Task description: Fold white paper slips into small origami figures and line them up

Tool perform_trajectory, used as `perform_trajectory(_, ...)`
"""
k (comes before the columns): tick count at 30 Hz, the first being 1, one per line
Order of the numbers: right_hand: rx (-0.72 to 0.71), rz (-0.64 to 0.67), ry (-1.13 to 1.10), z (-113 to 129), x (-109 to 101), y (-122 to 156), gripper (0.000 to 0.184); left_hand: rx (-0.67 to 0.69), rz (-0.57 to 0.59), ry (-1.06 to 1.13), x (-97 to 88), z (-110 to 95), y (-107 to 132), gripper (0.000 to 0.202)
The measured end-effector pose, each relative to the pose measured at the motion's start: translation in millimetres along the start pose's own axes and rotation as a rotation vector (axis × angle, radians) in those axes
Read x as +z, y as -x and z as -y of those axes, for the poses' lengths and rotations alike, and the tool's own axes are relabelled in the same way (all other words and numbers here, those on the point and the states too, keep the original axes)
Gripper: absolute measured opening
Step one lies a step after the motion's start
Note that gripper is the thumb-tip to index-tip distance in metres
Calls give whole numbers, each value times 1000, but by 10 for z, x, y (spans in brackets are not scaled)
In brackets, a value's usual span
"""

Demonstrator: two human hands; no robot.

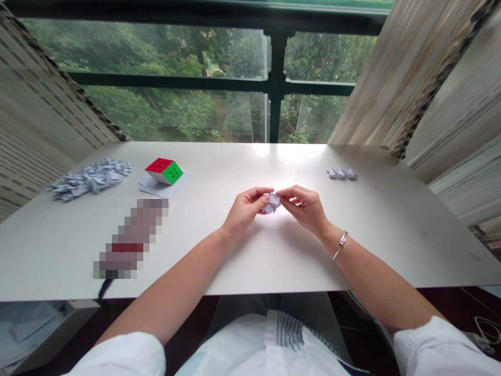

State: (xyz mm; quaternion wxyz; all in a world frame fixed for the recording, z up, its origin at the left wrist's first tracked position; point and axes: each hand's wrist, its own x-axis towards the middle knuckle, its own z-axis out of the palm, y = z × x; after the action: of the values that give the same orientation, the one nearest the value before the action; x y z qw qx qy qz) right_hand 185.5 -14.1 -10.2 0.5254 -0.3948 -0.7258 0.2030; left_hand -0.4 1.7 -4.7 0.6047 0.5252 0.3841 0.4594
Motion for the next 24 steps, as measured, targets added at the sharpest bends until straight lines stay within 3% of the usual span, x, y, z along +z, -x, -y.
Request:
perform_trajectory(3,-7,-13,8,-9,-10,-8,12,-25,83,-13,2,-10,12,36)
perform_trajectory(9,4,20,42,-32,-3,6,6,-17,64,41,11,13,14,36)
perform_trajectory(17,-65,37,136,-9,-23,8,5,-62,126,60,31,42,23,35)
perform_trajectory(24,-106,9,265,34,-13,34,17,-94,132,149,49,11,42,31)
